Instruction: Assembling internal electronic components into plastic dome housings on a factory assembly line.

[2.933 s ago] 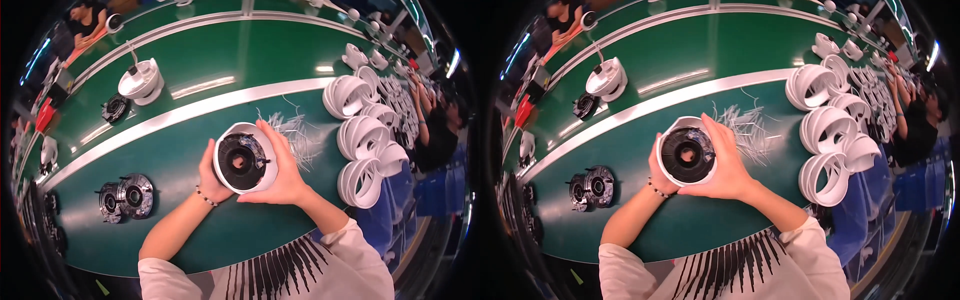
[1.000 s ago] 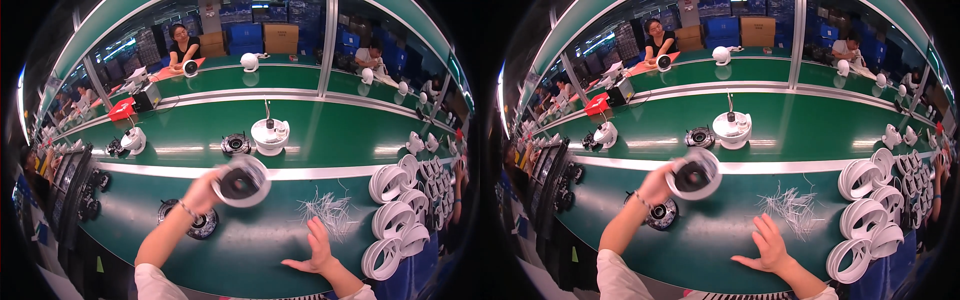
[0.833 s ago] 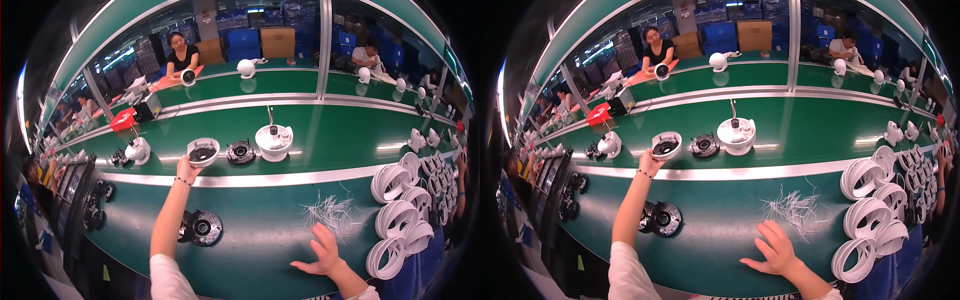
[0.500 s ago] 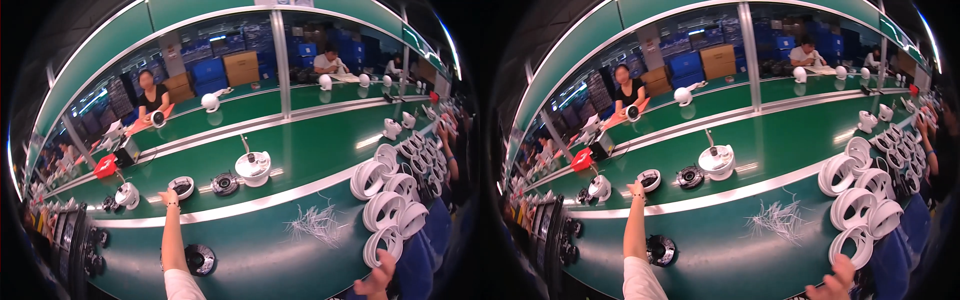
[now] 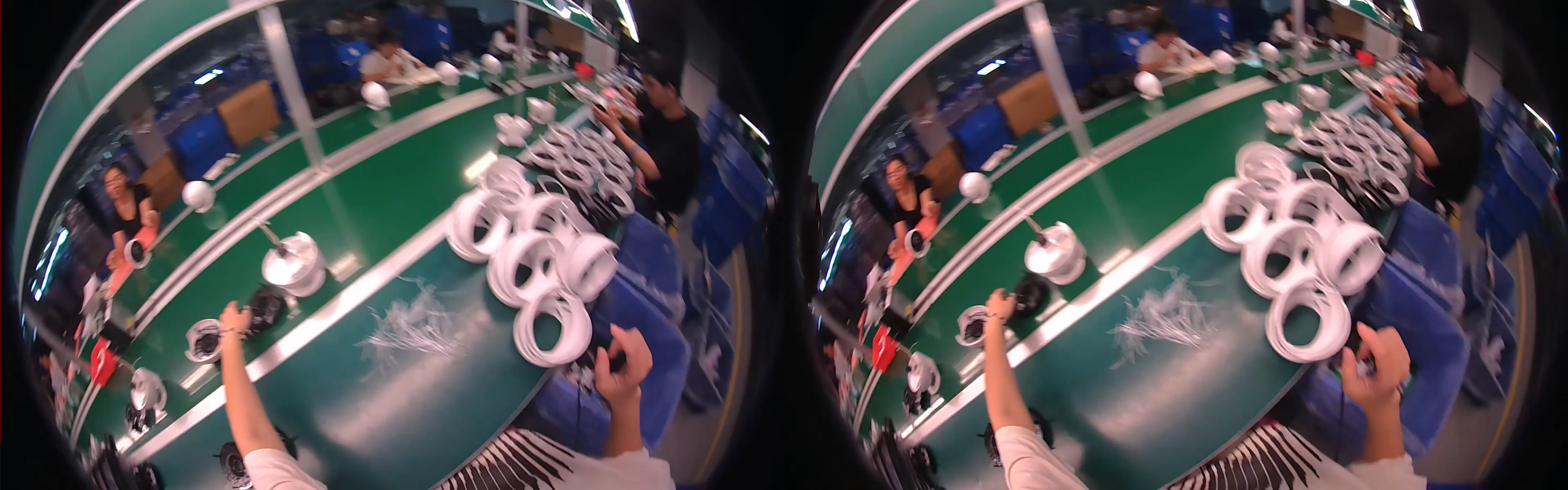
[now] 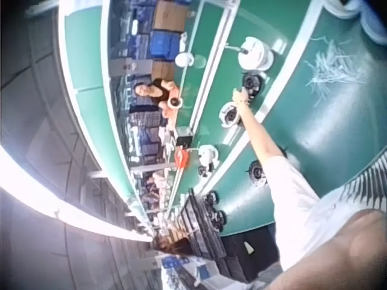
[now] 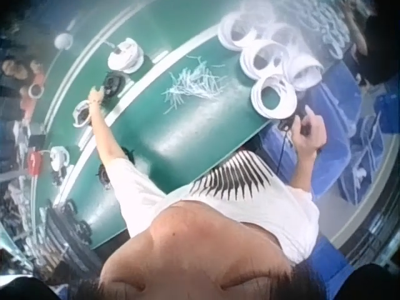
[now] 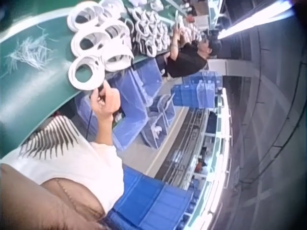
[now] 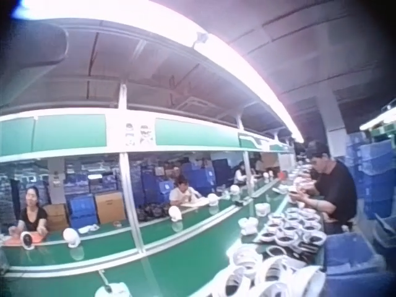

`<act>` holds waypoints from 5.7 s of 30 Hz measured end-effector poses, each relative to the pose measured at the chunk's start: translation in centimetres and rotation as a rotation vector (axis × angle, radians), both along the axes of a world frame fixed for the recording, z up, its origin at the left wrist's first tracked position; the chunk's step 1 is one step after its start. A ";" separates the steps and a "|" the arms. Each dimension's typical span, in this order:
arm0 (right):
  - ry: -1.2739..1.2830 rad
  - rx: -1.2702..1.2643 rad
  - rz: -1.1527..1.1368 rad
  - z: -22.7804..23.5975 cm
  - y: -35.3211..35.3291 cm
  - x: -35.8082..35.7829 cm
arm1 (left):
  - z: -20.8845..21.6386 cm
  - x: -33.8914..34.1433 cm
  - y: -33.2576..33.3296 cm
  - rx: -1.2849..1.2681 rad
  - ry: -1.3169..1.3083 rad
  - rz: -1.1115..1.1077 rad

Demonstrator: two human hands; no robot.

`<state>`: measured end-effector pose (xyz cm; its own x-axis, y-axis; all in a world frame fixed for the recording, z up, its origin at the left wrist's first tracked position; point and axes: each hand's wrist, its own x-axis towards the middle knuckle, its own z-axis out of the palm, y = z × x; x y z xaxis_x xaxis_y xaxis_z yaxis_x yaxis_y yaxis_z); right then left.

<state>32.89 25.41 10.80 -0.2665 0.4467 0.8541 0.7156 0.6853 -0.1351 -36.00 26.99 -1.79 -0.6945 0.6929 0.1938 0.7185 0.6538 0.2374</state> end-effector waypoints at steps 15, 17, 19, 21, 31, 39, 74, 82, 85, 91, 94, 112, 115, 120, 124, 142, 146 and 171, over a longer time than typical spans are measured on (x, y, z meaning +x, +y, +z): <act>-0.289 -0.561 0.073 -3.1 3.3 -4.7 | -1.7 3.9 2.1 0.672 -0.886 0.126; -0.341 -0.563 0.031 -3.4 1.5 -5.2 | -0.9 6.6 0.9 0.564 -0.898 0.204; -0.338 -0.533 0.003 -4.4 0.1 -4.0 | 1.8 11.5 -1.5 0.624 -0.903 0.141; -0.399 -0.534 0.023 -6.0 -1.1 -1.8 | 3.0 13.9 -5.3 0.545 -0.582 -0.048; -0.650 -0.495 -0.252 -3.8 -7.0 0.1 | 6.0 29.9 -21.5 1.159 -1.671 -0.176; -0.100 0.093 -0.146 -6.2 -6.8 5.5 | 7.2 31.3 -20.2 1.163 -1.954 -0.306; 0.762 -1.371 1.127 -7.5 -1.9 -25.6 | -1.8 31.9 -12.3 1.203 -1.452 -0.369; 0.118 -0.925 1.024 -10.3 -0.9 -26.6 | -1.0 28.2 -13.6 0.780 -2.241 -0.774; 0.062 -0.979 1.014 -10.8 -1.0 -26.5 | -0.5 27.4 -13.1 0.761 -2.515 -0.506; -0.021 -0.948 0.980 -10.9 -1.3 -26.8 | -1.5 27.8 -12.3 0.857 -2.389 -0.278; 0.026 -1.085 1.001 -11.2 -1.1 -26.8 | -1.2 28.2 -12.4 0.863 -2.354 -0.194; -0.430 -0.608 0.892 -11.7 -2.7 -27.9 | -4.0 27.1 -12.6 0.701 -2.645 -0.427; -0.375 -0.647 0.896 -12.1 -2.8 -27.8 | -2.7 28.0 -12.9 0.774 -2.536 -0.210; -0.405 -0.771 0.696 -11.6 -4.3 -27.7 | -1.2 29.9 -13.5 0.976 -2.339 -0.074; -0.389 -0.801 0.616 -11.2 -5.2 -27.4 | -1.0 30.6 -13.9 1.024 -2.238 -0.177; 0.072 -0.638 0.706 -10.8 -4.5 -25.7 | 2.5 33.0 -11.6 1.157 -2.010 -0.146; -0.032 -0.628 0.749 -9.1 -5.4 -22.3 | 2.4 29.6 -8.4 1.256 -1.989 -0.094; 0.057 -0.594 -0.094 -10.9 -0.7 -4.0 | 4.1 10.1 -9.8 0.999 -0.732 -0.211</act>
